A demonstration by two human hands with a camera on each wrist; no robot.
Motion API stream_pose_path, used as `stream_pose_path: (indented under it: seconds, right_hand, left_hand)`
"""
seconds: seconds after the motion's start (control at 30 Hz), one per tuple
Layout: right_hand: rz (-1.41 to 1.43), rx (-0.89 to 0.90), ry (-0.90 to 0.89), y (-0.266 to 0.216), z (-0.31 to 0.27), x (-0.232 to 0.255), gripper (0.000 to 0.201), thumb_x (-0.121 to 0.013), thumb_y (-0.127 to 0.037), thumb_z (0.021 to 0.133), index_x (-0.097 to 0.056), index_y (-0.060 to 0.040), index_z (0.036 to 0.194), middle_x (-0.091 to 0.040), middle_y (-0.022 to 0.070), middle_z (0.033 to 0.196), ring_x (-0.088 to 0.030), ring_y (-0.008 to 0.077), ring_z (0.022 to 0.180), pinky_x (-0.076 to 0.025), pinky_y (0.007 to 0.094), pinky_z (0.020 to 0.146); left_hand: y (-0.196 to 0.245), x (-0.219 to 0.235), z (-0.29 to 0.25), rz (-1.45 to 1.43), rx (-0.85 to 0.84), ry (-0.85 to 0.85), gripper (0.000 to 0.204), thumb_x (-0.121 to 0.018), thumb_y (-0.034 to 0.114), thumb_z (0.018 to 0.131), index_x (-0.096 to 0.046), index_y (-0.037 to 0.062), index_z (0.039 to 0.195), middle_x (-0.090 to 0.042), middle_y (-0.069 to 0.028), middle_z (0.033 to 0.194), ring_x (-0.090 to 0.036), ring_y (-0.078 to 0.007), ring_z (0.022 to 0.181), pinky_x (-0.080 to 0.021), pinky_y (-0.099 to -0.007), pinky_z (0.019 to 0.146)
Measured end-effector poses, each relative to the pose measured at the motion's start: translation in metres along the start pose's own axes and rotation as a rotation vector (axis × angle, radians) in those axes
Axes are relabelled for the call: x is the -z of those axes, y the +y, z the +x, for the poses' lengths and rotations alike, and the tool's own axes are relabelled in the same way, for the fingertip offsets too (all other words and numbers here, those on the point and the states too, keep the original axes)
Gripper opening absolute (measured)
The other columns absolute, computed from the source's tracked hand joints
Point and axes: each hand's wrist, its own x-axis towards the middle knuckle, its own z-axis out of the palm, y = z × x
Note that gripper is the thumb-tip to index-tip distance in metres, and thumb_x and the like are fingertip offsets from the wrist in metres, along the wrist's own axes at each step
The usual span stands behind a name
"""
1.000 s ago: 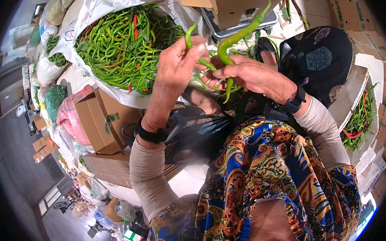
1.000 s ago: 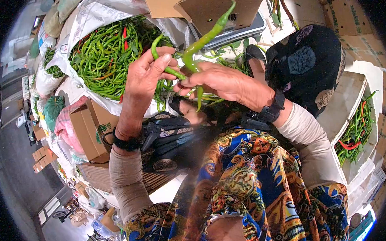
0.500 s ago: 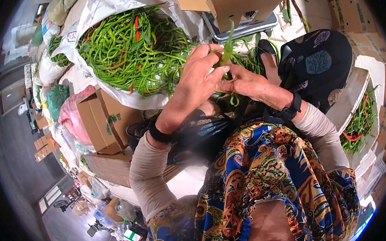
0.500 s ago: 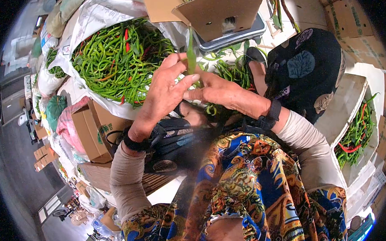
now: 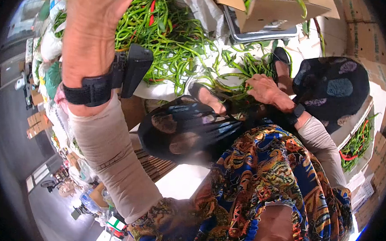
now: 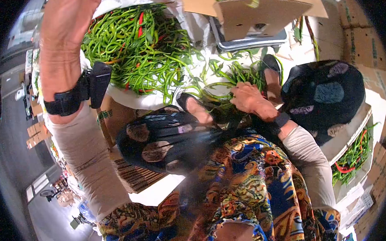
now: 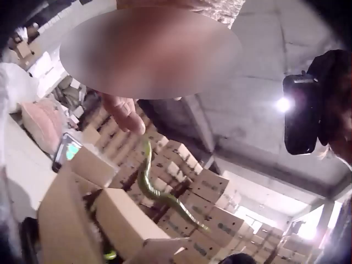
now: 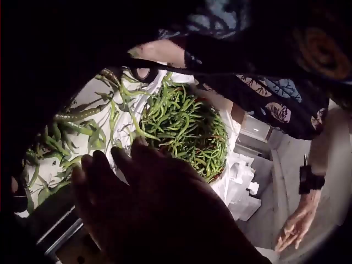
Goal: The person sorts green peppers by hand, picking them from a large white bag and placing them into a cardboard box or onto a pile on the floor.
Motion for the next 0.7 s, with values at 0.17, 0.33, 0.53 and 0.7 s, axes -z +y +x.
stream_pose_path:
  seconds: [0.17, 0.33, 0.53, 0.7]
  right_hand:
    - [0.04, -0.072, 0.068, -0.014, 0.017, 0.011, 0.034, -0.061, -0.023, 0.085, -0.058, -0.0033, 0.112, -0.058, 0.0194, 0.109, -0.056, 0.0365, 0.107, -0.045, 0.0449, 0.092]
    - [-0.157, 0.131, 0.117, -0.027, 0.057, -0.016, 0.037, -0.066, -0.014, 0.077, -0.055, -0.0023, 0.11, -0.054, 0.0166, 0.108, -0.053, 0.0365, 0.103, -0.043, 0.0436, 0.091]
    - [-0.042, 0.179, 0.012, -0.043, 0.077, -0.038, 0.029, -0.064, -0.016, 0.081, -0.058, -0.0007, 0.105, -0.057, 0.0194, 0.107, -0.055, 0.0386, 0.102, -0.046, 0.0451, 0.088]
    - [0.053, -0.012, 0.163, -0.055, 0.117, -0.017, 0.032, -0.062, -0.017, 0.083, -0.057, -0.0004, 0.11, -0.057, 0.0231, 0.108, -0.055, 0.0404, 0.103, -0.046, 0.0454, 0.09]
  left_hand:
    - [-0.135, 0.111, -0.053, 0.042, 0.368, -0.2, 0.039, -0.062, 0.025, 0.09, -0.059, -0.0019, 0.117, -0.066, -0.01, 0.103, -0.065, -0.018, 0.091, -0.052, -0.0321, 0.081]
    - [-0.352, 0.169, -0.226, 0.224, 0.593, 0.0, 0.031, -0.063, 0.02, 0.084, -0.063, -0.0033, 0.105, -0.068, -0.013, 0.094, -0.066, -0.0229, 0.079, -0.053, -0.0324, 0.072]
    - [-0.389, 0.13, -0.271, 0.854, 0.515, -0.039, 0.051, -0.068, 0.018, 0.076, -0.054, 0.0002, 0.122, -0.061, -0.0256, 0.103, -0.059, -0.0421, 0.094, -0.048, -0.0449, 0.086]
    - [-0.406, 0.087, -0.257, 1.184, 0.521, 0.063, 0.045, -0.075, 0.022, 0.073, -0.053, 0.0075, 0.109, -0.057, -0.0171, 0.103, -0.054, -0.0369, 0.103, -0.043, -0.0473, 0.085]
